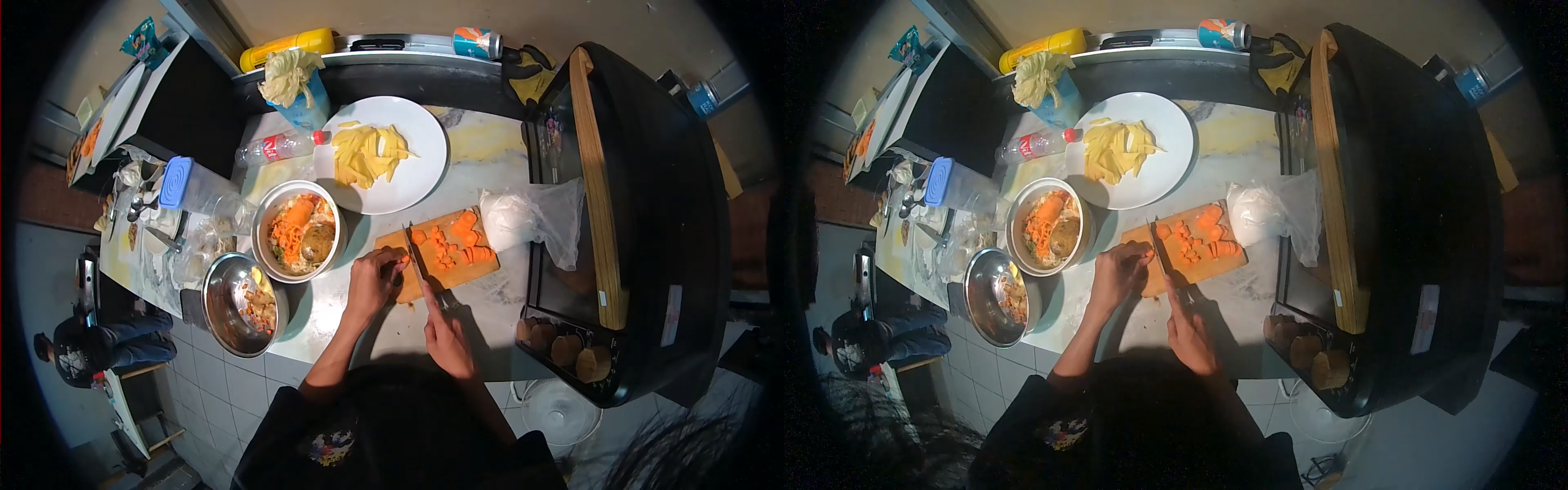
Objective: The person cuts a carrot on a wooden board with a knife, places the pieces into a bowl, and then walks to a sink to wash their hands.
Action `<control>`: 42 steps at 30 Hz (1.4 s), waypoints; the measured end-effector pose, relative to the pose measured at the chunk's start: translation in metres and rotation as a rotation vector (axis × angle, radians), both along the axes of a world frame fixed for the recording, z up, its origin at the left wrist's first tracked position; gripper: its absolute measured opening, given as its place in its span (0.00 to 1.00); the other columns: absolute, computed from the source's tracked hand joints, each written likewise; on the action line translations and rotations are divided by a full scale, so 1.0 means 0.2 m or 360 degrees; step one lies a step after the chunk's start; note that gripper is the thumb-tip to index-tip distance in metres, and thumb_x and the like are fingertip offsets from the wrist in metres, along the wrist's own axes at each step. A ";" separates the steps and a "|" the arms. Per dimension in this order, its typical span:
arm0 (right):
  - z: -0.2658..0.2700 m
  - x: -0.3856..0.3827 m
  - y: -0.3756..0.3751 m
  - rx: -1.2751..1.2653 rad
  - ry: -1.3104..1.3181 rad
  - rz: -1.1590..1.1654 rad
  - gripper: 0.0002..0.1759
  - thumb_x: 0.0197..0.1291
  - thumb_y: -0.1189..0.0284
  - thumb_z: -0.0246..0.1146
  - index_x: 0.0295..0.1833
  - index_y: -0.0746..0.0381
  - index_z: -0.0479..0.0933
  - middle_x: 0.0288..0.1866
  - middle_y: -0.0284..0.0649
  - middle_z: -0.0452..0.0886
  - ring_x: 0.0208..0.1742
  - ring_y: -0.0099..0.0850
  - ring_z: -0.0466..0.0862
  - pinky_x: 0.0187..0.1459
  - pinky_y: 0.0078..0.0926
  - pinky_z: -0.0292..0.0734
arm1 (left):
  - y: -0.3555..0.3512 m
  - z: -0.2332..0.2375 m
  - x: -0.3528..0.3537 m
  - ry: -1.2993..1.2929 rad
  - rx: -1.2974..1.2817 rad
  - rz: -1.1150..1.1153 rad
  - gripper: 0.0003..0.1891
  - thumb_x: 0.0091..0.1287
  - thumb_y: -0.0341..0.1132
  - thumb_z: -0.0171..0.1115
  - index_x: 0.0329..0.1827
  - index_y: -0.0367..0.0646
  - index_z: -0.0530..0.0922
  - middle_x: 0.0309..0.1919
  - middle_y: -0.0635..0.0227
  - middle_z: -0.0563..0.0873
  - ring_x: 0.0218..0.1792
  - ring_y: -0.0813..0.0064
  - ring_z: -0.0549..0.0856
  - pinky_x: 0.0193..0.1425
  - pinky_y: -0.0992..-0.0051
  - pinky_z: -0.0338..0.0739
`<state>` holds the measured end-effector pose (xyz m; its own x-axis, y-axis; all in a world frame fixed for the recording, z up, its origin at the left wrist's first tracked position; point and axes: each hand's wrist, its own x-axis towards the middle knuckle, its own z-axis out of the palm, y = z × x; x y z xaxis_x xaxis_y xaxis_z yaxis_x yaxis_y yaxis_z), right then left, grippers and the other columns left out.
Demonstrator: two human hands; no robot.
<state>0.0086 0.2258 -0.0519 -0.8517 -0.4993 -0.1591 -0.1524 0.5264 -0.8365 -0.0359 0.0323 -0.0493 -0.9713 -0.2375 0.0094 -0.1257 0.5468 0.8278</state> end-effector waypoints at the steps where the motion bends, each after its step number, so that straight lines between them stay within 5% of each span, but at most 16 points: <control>1: 0.00 0.00 0.00 0.0001 -0.0005 0.0005 0.45 0.62 0.82 0.53 0.83 0.48 0.46 0.69 0.54 0.72 0.41 0.57 0.80 0.47 0.42 0.75 | 0.00 0.01 0.00 -0.0017 -0.0001 -0.0044 0.10 0.59 0.21 0.68 0.43 0.36 0.86 0.36 0.52 0.87 0.32 0.55 0.87 0.37 0.66 0.79; 6: 0.01 -0.02 0.00 0.0022 -0.0226 -0.0006 0.49 0.57 0.86 0.54 0.82 0.48 0.47 0.45 0.61 0.79 0.35 0.57 0.81 0.39 0.47 0.76 | -0.01 0.01 0.00 -0.0063 0.0095 -0.0119 0.12 0.59 0.19 0.67 0.46 0.33 0.85 0.37 0.51 0.88 0.36 0.55 0.88 0.41 0.67 0.81; 19: 0.03 -0.07 -0.02 -0.0126 -0.0099 -0.0031 0.48 0.55 0.88 0.52 0.82 0.52 0.48 0.40 0.58 0.78 0.31 0.49 0.81 0.39 0.42 0.77 | -0.05 0.03 -0.03 -0.0012 0.0078 -0.0170 0.12 0.60 0.17 0.64 0.46 0.32 0.84 0.37 0.52 0.86 0.33 0.54 0.86 0.38 0.67 0.79; 21: 0.04 -0.08 -0.03 -0.0197 -0.0119 -0.0118 0.48 0.53 0.90 0.51 0.81 0.51 0.55 0.29 0.50 0.75 0.28 0.46 0.79 0.34 0.37 0.76 | -0.06 0.05 -0.04 -0.0061 0.0084 -0.0166 0.12 0.60 0.17 0.64 0.46 0.32 0.84 0.37 0.52 0.86 0.33 0.55 0.86 0.38 0.67 0.79; 28: 0.03 -0.07 -0.03 -0.0216 -0.0149 -0.0118 0.47 0.53 0.89 0.50 0.80 0.54 0.54 0.56 0.55 0.80 0.32 0.49 0.82 0.36 0.36 0.77 | -0.01 0.06 -0.02 -0.0046 0.0178 -0.0053 0.11 0.61 0.18 0.64 0.47 0.31 0.84 0.39 0.52 0.87 0.34 0.57 0.87 0.38 0.70 0.80; 30: 0.03 -0.07 -0.02 -0.0095 -0.0331 -0.0122 0.45 0.55 0.89 0.50 0.81 0.55 0.52 0.69 0.56 0.70 0.36 0.52 0.83 0.36 0.35 0.77 | 0.00 0.04 -0.02 -0.0038 0.0124 -0.0036 0.10 0.61 0.18 0.64 0.46 0.31 0.84 0.39 0.52 0.87 0.34 0.56 0.87 0.38 0.70 0.80; 34: 0.00 -0.07 -0.04 -0.0199 -0.0048 -0.0146 0.45 0.56 0.88 0.50 0.81 0.55 0.52 0.61 0.57 0.77 0.34 0.51 0.83 0.35 0.35 0.77 | 0.01 0.01 -0.02 0.0038 0.0080 -0.0009 0.08 0.60 0.19 0.65 0.42 0.31 0.86 0.39 0.53 0.87 0.34 0.56 0.87 0.38 0.68 0.80; 36: 0.00 -0.07 -0.05 -0.0213 0.0097 -0.0142 0.45 0.56 0.89 0.50 0.81 0.55 0.52 0.47 0.56 0.80 0.28 0.49 0.80 0.35 0.36 0.76 | 0.02 -0.02 -0.01 0.0049 0.0086 -0.0002 0.08 0.60 0.19 0.65 0.41 0.32 0.86 0.39 0.53 0.87 0.33 0.56 0.87 0.37 0.68 0.80; 40: 0.04 -0.08 -0.02 -0.0088 -0.0227 0.0021 0.46 0.56 0.90 0.50 0.82 0.55 0.49 0.65 0.62 0.72 0.42 0.57 0.82 0.43 0.41 0.78 | 0.03 0.00 0.00 0.0133 0.0012 0.0005 0.09 0.60 0.18 0.64 0.41 0.35 0.87 0.37 0.55 0.86 0.32 0.57 0.87 0.35 0.67 0.80; 42: 0.02 -0.08 -0.04 -0.0265 0.0012 -0.0051 0.45 0.55 0.90 0.49 0.81 0.56 0.53 0.39 0.54 0.78 0.28 0.46 0.76 0.36 0.37 0.75 | 0.03 0.00 0.00 0.0134 0.0005 -0.0002 0.08 0.60 0.18 0.64 0.40 0.35 0.87 0.37 0.55 0.86 0.32 0.57 0.87 0.35 0.68 0.80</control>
